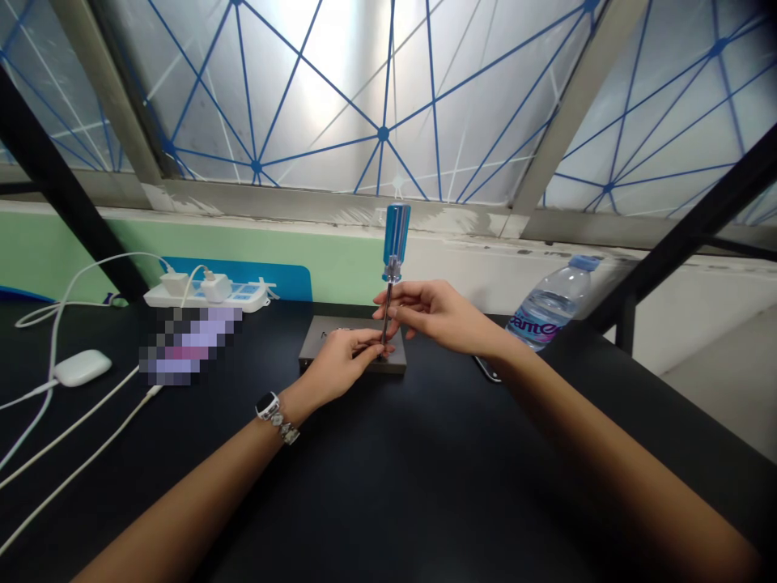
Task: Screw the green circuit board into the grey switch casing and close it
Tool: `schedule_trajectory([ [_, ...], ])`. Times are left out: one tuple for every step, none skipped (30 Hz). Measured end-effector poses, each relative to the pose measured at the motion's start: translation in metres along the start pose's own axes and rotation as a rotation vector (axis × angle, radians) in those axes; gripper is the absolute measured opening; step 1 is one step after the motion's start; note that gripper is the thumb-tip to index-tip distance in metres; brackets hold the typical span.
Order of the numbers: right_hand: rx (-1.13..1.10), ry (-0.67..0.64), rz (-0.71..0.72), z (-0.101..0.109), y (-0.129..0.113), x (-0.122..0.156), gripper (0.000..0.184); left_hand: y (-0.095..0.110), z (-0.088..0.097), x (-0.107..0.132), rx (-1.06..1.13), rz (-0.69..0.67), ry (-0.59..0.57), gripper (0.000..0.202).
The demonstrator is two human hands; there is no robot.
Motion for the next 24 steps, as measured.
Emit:
schedule_trajectory([
  [0.008,0.011,0.01,0.001,-0.001,0.0,0.021,0.001,-0.001,0.0,-0.005,-0.001,-0.005,0.026],
  [0.02,0.026,0.019,0.002,-0.001,0.0,0.019,0.002,-0.002,0.0,-0.008,-0.008,-0.006,0.026],
  [0.031,0.039,0.027,0.002,-0.002,0.0,0.017,0.005,-0.003,0.0,-0.013,-0.022,-0.002,0.026],
  [0.04,0.05,0.034,0.002,-0.002,0.0,0.016,0.008,-0.003,0.0,-0.024,-0.042,0.011,0.026],
  [0.047,0.061,0.04,0.003,-0.002,0.0,0.015,0.011,-0.003,0.0,-0.042,-0.064,0.035,0.026],
  [0.054,0.074,0.046,0.003,-0.002,0.0,0.014,0.014,-0.003,0.0,-0.067,-0.085,0.069,0.026],
  [0.065,0.09,0.05,0.004,-0.002,0.0,0.013,0.016,-0.001,-0.001,-0.096,-0.101,0.111,0.024],
  [0.081,0.108,0.053,0.005,-0.002,0.0,0.013,0.018,0.0,-0.001,-0.12,-0.114,0.157,0.022],
  [0.102,0.131,0.056,0.006,-0.002,0.0,0.012,0.019,0.002,-0.001,-0.134,-0.121,0.2,0.022],
  [0.126,0.157,0.059,0.007,-0.002,0.0,0.013,0.019,0.004,-0.001,-0.137,-0.124,0.235,0.022],
  [0.145,0.18,0.061,0.008,-0.002,0.0,0.014,0.019,0.005,-0.001,-0.135,-0.124,0.261,0.024],
  [0.157,0.199,0.063,0.009,-0.002,0.0,0.015,0.018,0.006,-0.001,-0.13,-0.121,0.279,0.025],
  [0.16,0.214,0.063,0.009,-0.001,-0.001,0.017,0.017,0.007,-0.001,-0.126,-0.115,0.29,0.026],
  [0.159,0.227,0.062,0.01,0.0,-0.001,0.019,0.015,0.008,-0.001,-0.121,-0.108,0.297,0.027],
  [0.157,0.239,0.058,0.01,0.001,-0.001,0.02,0.014,0.009,-0.002,-0.114,-0.102,0.3,0.028],
  [0.158,0.25,0.052,0.01,0.003,-0.001,0.021,0.012,0.01,-0.002,-0.103,-0.097,0.299,0.028],
  [0.163,0.262,0.044,0.01,0.004,-0.001,0.023,0.011,0.01,-0.002,-0.088,-0.095,0.293,0.027],
  [0.173,0.275,0.035,0.01,0.006,-0.001,0.024,0.01,0.011,-0.002,-0.069,-0.094,0.282,0.026],
  [0.183,0.282,0.025,0.011,0.007,-0.001,0.026,0.009,0.011,-0.002,-0.048,-0.093,0.267,0.025],
  [0.187,0.277,0.014,0.01,0.007,-0.001,0.027,0.009,0.011,-0.002,-0.028,-0.089,0.248,0.023],
  [0.176,0.258,0.003,0.01,0.008,-0.002,0.027,0.008,0.01,-0.002,-0.008,-0.084,0.226,0.021],
  [0.145,0.229,-0.009,0.008,0.009,-0.002,0.027,0.007,0.009,-0.002,0.009,-0.078,0.201,0.02],
  [0.098,0.193,-0.023,0.007,0.009,-0.002,0.028,0.007,0.008,-0.002,0.023,-0.071,0.173,0.019],
  [0.042,0.15,-0.036,0.005,0.009,-0.002,0.029,0.007,0.006,-0.002,0.031,-0.064,0.144,0.018],
])
Point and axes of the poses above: each hand's wrist, its own x-axis away from the middle knuckle, its own z-axis out of the back of the hand, y = z × x, the point moved 8 cm from there along -x, towards the middle knuckle, and after that the axes turned 9 degrees about x, right-handed, at the moved point
